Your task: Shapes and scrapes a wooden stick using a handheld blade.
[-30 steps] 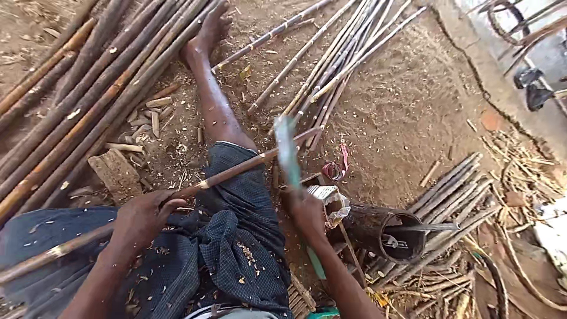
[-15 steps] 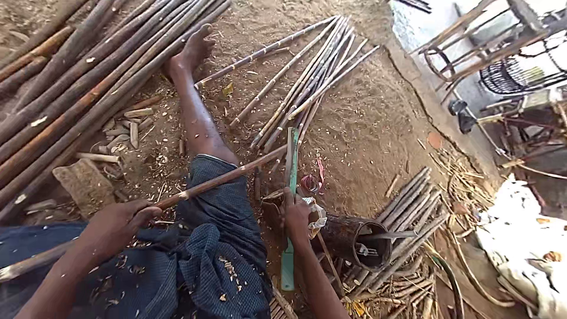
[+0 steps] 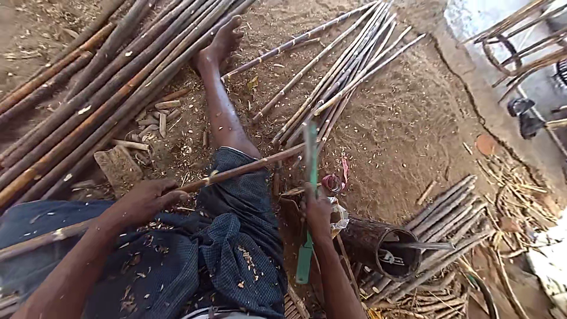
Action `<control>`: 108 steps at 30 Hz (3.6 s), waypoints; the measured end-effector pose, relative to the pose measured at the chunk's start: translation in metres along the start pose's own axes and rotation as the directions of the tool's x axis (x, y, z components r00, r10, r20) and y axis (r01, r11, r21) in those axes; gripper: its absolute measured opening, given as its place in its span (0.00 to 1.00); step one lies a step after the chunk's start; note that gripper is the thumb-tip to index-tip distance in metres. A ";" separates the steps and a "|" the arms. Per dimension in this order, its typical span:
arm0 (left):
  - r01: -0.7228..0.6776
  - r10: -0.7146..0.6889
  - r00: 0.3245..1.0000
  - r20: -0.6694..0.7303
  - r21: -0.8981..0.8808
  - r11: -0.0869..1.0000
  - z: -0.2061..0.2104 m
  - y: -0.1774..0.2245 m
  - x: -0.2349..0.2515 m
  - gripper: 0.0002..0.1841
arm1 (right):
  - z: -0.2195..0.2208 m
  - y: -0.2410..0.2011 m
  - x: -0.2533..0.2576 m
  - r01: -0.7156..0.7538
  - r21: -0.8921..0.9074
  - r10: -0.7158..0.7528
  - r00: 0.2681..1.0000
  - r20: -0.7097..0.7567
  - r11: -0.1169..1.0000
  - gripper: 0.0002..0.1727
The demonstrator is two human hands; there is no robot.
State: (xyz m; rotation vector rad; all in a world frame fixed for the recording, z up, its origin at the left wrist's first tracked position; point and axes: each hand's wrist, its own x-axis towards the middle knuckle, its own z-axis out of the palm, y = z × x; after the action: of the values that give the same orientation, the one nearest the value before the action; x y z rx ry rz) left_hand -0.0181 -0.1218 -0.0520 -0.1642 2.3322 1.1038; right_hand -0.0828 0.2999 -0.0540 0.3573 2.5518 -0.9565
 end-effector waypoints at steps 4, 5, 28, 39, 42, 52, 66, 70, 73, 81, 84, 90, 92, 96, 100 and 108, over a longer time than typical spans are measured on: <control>-0.021 0.022 1.000 0.014 -0.058 0.998 -0.002 -0.003 -0.004 0.15 | 0.025 -0.017 -0.022 0.236 -0.213 -0.204 0.965 0.164 0.948 0.29; -0.024 0.025 0.999 0.023 -0.061 0.998 -0.002 -0.002 -0.002 0.15 | 0.022 -0.015 -0.020 0.223 -0.196 -0.196 0.969 0.151 0.955 0.29; 0.022 0.091 0.961 0.263 -0.397 0.918 -0.017 -0.007 0.008 0.17 | 0.011 -0.024 -0.019 0.083 -0.065 -0.073 0.987 0.143 0.994 0.33; 0.014 0.075 0.971 0.226 -0.368 0.930 -0.015 -0.001 0.016 0.19 | 0.011 -0.013 0.014 0.031 0.060 -0.031 0.999 -0.016 0.998 0.32; 0.005 0.090 0.965 0.246 -0.362 0.932 -0.018 -0.003 0.019 0.22 | 0.021 -0.023 -0.017 0.174 -0.106 -0.164 0.981 0.102 0.979 0.31; 0.100 0.042 0.956 0.292 -0.454 0.885 -0.022 -0.002 0.022 0.11 | 0.020 -0.030 -0.012 0.225 -0.242 -0.183 0.966 0.182 0.944 0.29; 0.100 0.081 0.938 0.337 -0.485 0.869 -0.027 -0.010 0.031 0.15 | 0.024 -0.034 -0.009 0.167 -0.190 -0.137 0.978 0.157 0.967 0.30; 0.083 0.107 0.929 0.355 -0.480 0.873 -0.028 -0.013 0.037 0.19 | 0.014 -0.027 0.017 0.055 -0.026 -0.055 0.998 -0.009 0.998 0.33; 0.083 0.133 0.910 0.393 -0.487 0.870 -0.029 -0.018 0.036 0.21 | 0.024 -0.036 -0.003 0.137 -0.138 -0.120 0.985 0.127 0.981 0.30; -0.042 0.043 0.999 0.018 -0.033 0.999 -0.015 -0.003 0.022 0.09 | 0.001 -0.056 0.021 0.072 -0.109 -0.059 0.991 0.119 0.991 0.30; -0.087 0.101 0.988 -0.113 0.124 0.988 -0.005 -0.006 0.017 0.10 | 0.013 -0.065 -0.005 0.257 -0.306 -0.139 0.923 0.360 0.917 0.29; -0.125 0.238 0.922 -0.307 0.346 0.930 0.009 -0.012 0.005 0.19 | 0.009 -0.063 0.015 0.141 -0.102 -0.122 0.977 0.178 0.985 0.30; -0.154 0.258 0.926 -0.274 0.350 0.924 0.009 -0.011 0.005 0.17 | 0.020 -0.068 -0.013 0.275 -0.253 -0.152 0.896 0.418 0.928 0.29; -0.086 0.157 0.970 -0.185 0.345 0.935 0.001 -0.008 0.009 0.19 | 0.001 -0.042 0.035 0.033 0.051 -0.037 0.996 0.082 0.998 0.32; 0.015 -0.006 0.998 -0.062 0.148 0.989 -0.009 0.004 0.013 0.29 | 0.013 -0.032 0.030 0.083 0.067 -0.081 0.996 -0.026 0.994 0.30; 0.024 -0.019 0.998 -0.067 0.072 0.997 -0.012 0.010 0.032 0.23 | 0.036 -0.028 0.017 0.101 0.141 -0.114 0.989 0.089 0.985 0.31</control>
State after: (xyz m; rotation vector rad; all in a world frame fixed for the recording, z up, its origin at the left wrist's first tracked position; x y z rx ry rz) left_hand -0.0538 -0.1203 -0.0559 -0.2009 2.4200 1.0163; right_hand -0.0983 0.2565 -0.0700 0.2066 2.4458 -1.1631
